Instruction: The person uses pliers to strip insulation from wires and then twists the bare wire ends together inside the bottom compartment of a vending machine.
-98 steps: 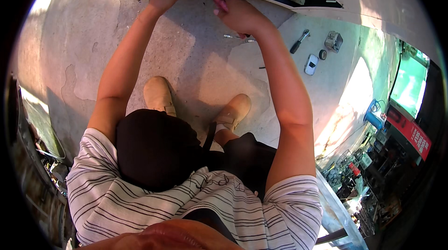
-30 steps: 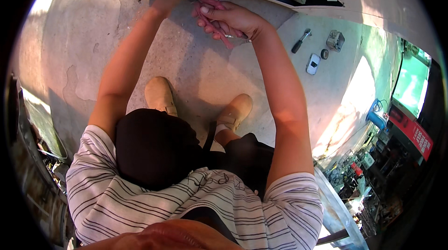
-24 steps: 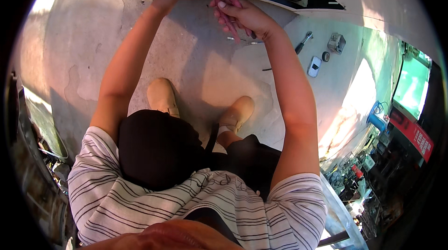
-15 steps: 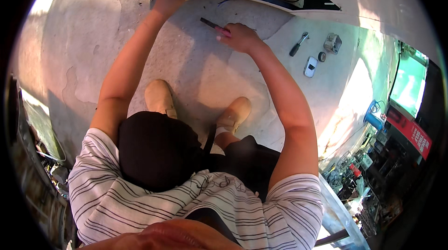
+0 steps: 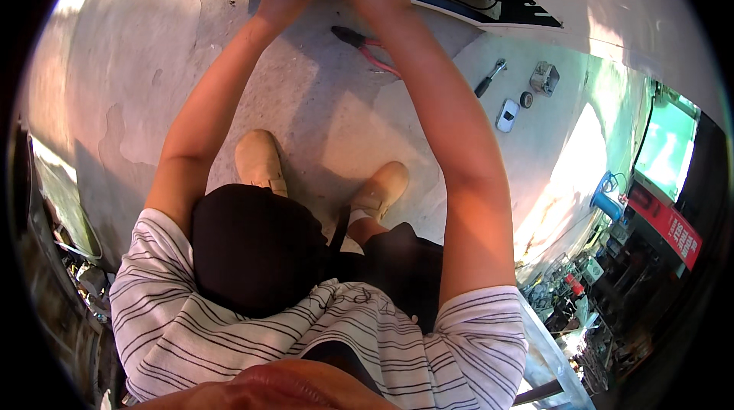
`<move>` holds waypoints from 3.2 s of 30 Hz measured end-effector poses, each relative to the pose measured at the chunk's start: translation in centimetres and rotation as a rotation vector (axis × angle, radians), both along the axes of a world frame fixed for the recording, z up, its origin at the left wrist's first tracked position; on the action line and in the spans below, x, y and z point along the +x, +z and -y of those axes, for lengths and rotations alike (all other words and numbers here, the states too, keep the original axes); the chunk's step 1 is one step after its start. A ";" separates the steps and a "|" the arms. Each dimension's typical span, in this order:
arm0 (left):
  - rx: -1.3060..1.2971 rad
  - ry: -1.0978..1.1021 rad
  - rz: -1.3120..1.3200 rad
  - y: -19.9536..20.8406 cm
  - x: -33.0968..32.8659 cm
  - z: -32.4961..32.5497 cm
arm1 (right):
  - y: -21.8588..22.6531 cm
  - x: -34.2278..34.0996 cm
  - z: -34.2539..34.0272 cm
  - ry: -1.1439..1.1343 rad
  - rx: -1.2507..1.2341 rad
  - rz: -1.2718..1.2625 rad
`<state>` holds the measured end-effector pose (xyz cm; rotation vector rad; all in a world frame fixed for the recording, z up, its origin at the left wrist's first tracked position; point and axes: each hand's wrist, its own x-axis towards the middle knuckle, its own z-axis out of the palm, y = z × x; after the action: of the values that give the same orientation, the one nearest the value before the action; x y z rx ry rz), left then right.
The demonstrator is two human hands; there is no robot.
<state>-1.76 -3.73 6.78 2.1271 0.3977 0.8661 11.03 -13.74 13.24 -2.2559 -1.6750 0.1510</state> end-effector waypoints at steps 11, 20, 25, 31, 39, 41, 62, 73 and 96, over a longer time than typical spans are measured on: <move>-0.059 0.006 -0.014 0.9 0.3 0.1 | -0.3 1.0 0.1 -0.317 -0.060 -0.604; -0.016 0.081 -0.013 0.5 0.5 0.8 | -3.3 3.0 -0.6 -0.345 -0.157 -0.480; -0.367 0.093 -0.165 1.0 0.4 1.5 | -4.3 2.8 -0.6 -0.341 -0.051 -0.278; -0.549 0.097 -0.256 -0.7 1.1 1.1 | -5.6 2.7 -0.5 -0.308 0.074 -0.247; -0.516 0.032 0.103 -1.3 1.7 1.9 | -4.1 1.6 -1.0 -0.193 0.262 -0.448; -0.483 0.047 0.186 0.6 1.7 2.0 | -3.5 1.7 -0.9 -0.180 0.279 -0.437; -0.287 0.106 0.142 -2.7 2.8 -0.6 | -3.8 -0.3 -4.2 -0.382 0.138 -0.219; -1.101 -0.119 0.453 -5.9 3.5 -1.0 | -4.1 2.7 -3.6 -0.221 0.316 -1.450; -1.004 0.114 0.451 -0.9 5.3 2.2 | -8.4 5.5 -2.4 -0.421 0.429 -1.785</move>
<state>3.58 -5.90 5.86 0.9697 0.5621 0.9103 16.58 -11.36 4.82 -1.1155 -0.1944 1.1128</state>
